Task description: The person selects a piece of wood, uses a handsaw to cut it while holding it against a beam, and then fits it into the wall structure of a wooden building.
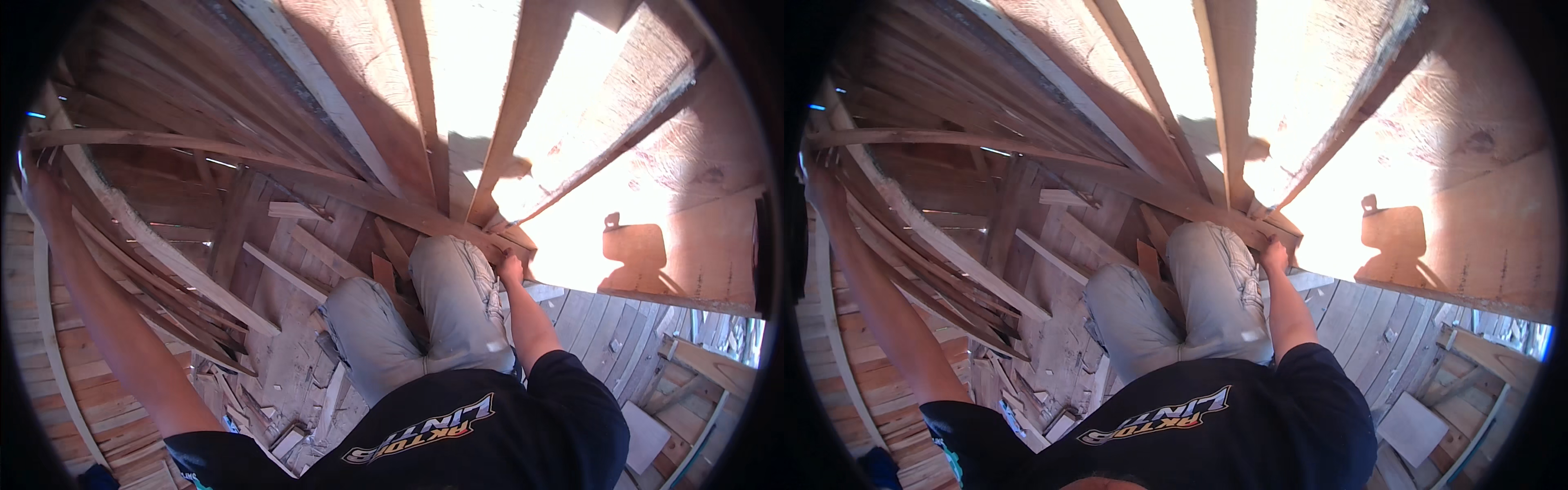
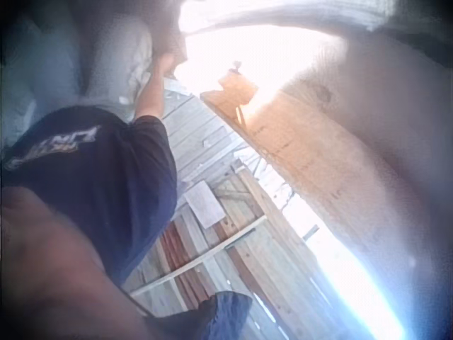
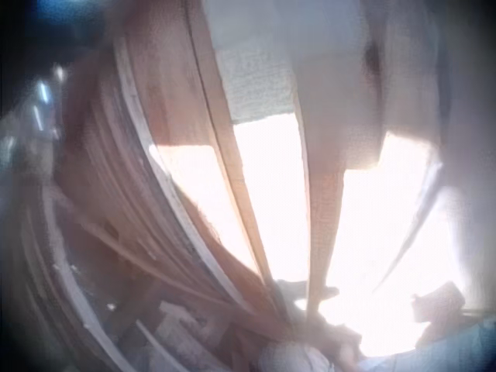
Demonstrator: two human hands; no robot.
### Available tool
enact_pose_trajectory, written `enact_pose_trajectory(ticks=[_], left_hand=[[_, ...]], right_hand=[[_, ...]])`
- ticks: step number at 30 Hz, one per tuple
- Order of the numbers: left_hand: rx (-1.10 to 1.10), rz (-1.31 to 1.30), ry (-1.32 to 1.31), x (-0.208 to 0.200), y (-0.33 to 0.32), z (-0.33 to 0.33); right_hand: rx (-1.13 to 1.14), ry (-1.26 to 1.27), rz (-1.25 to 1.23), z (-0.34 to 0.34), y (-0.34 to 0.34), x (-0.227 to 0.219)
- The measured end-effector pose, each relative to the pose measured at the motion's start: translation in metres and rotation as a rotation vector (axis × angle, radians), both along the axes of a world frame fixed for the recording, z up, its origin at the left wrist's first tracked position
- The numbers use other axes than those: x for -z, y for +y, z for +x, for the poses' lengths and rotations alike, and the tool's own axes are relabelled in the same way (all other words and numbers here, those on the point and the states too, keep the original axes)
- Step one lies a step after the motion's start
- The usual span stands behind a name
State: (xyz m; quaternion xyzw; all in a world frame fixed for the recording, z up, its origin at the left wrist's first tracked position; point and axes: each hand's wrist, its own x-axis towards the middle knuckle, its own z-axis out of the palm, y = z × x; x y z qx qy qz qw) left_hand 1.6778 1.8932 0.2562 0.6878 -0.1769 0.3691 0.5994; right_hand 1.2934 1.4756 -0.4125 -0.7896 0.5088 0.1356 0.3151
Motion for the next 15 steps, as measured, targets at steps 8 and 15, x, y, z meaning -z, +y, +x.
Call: enact_pose_trajectory(ticks=[8, 15], left_hand=[[-0.061, -0.054, -0.081, 0.02, 0.037, -0.037], [-0.019, -0.094, -0.096, 0.04, 0.08, -0.056]], right_hand=[[-0.054, -0.211, -0.09, 0.005, -0.013, 0.074], [-0.121, -0.277, -0.123, -0.017, -0.025, 0.079]])
